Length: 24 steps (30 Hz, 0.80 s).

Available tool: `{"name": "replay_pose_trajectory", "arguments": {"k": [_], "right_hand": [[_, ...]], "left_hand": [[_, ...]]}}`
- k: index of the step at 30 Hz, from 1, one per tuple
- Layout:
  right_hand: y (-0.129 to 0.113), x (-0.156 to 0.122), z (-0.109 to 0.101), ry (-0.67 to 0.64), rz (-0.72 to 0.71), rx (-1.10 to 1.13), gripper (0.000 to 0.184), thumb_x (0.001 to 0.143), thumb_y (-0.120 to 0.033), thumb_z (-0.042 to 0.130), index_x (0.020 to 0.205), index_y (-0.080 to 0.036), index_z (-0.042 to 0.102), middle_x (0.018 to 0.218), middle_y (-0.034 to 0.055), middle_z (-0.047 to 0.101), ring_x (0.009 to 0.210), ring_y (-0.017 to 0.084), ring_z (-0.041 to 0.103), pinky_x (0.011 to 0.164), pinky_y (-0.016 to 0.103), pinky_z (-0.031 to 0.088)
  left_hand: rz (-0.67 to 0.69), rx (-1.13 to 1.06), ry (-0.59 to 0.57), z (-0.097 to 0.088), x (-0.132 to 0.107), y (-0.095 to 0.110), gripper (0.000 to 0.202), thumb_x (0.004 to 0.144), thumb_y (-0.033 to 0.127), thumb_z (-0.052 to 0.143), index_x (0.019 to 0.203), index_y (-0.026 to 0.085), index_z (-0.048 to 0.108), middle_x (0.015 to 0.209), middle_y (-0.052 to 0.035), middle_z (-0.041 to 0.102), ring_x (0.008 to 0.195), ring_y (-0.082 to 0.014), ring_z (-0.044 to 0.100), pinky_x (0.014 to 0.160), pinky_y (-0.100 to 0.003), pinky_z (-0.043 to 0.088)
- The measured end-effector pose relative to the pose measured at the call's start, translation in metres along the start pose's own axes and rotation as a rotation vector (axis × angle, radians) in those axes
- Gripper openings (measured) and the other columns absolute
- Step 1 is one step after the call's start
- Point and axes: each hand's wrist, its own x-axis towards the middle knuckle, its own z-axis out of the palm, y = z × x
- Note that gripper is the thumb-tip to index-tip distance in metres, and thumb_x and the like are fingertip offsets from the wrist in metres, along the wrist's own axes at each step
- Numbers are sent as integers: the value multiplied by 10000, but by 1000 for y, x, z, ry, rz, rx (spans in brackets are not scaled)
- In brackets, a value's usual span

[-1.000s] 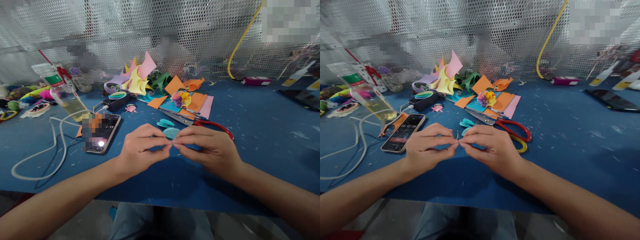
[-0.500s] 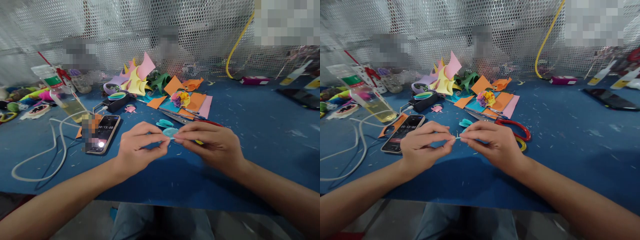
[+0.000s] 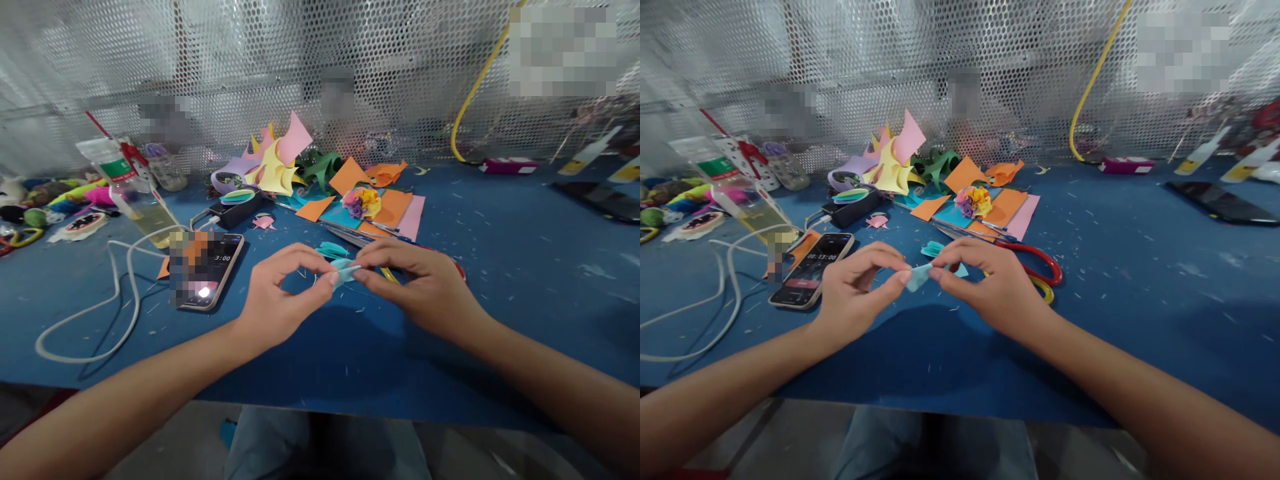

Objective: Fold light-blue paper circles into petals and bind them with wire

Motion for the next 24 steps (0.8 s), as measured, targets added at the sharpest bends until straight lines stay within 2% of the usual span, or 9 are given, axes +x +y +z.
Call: {"name": "replay_pose_trajectory", "arguments": {"k": [4,7,10,15,19,24], "right_hand": [[-1,2,-2,-29,33,-6,98,773,-202,587,675,-211,581,734,-7,623,707,117,583,676,237,483],[-1,1,-1,-59,28,-25,30,755,-212,604,743,-211,576,784,3,612,738,131,574,698,263,475],[1,1,0,-85,36,13,43,760,-236,603,788,-209,585,830,18,610,784,145,575,723,278,473],[0,3,-6,-144,65,-19,79,795,-233,553,730,-200,585,768,14,617,730,133,575,692,263,461],[-2,3,-7,-251,-45,-123,94,771,-181,562,682,-205,578,705,0,627,692,134,572,671,277,430],[-2,0,-1,-256,-115,-198,87,756,-160,583,680,-200,575,726,-7,651,723,147,591,695,314,395]], "left_hand": [[-15,69,-61,0,0,4,28,734,138,631,756,155,634,744,-30,622,719,-131,573,685,-268,464],[-45,66,-75,0,0,4,17,751,152,620,761,153,634,755,-33,626,723,-129,577,679,-257,464],[-124,19,-82,0,1,2,50,776,188,600,763,150,631,756,-34,614,711,-124,576,643,-241,468],[-168,120,-221,0,2,3,80,771,202,604,801,147,654,810,-46,643,758,-132,598,719,-254,474],[-138,116,-235,1,1,3,121,772,212,607,854,165,682,845,-55,664,768,-139,616,707,-253,495],[-91,142,-231,3,-1,2,103,758,171,601,768,138,698,741,-54,662,654,-130,605,603,-239,501]]}}
